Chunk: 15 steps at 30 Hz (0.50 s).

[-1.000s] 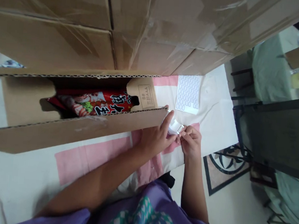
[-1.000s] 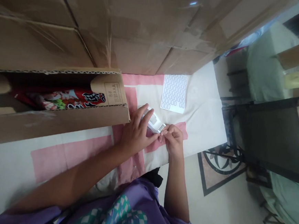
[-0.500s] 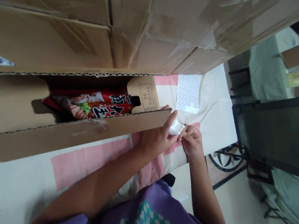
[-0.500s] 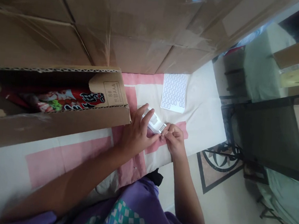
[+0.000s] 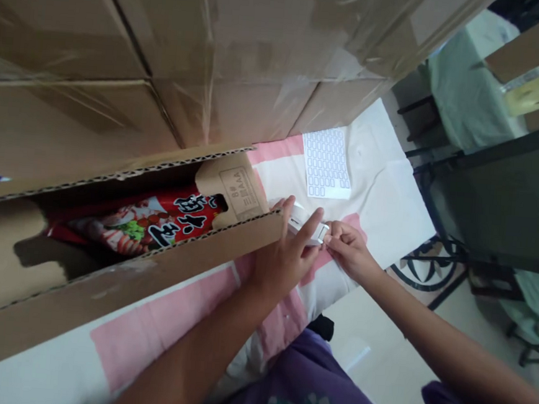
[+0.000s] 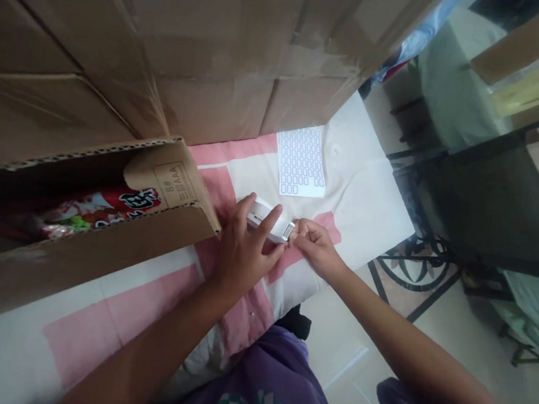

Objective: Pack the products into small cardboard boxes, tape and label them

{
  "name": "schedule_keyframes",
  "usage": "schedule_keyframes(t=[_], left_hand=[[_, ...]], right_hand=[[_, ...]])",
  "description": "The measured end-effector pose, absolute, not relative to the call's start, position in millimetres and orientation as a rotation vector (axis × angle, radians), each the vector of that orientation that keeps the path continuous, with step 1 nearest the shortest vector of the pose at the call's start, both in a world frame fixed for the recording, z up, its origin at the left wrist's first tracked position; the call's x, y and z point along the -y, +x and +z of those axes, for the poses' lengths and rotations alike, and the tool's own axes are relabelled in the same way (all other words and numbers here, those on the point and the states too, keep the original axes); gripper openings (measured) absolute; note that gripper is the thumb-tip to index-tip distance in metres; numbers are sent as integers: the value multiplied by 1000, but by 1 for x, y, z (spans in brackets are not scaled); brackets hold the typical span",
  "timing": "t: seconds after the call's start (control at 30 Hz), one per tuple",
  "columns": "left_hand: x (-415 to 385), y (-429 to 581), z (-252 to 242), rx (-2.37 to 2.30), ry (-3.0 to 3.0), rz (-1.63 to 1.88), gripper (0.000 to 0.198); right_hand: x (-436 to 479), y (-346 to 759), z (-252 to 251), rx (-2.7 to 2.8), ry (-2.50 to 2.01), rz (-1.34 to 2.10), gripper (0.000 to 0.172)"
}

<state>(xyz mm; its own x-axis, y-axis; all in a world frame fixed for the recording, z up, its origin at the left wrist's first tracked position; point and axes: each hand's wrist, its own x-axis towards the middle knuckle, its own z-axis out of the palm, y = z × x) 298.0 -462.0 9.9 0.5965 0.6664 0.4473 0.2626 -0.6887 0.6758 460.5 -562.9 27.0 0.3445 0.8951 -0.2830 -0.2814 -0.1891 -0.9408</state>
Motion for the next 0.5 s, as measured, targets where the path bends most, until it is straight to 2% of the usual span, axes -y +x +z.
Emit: schedule_keyframes(t=[0.5], left_hand=[[464, 300, 15, -596, 2284, 1030, 24]], right_hand=[[560, 453, 28, 545, -1366, 1154, 40]])
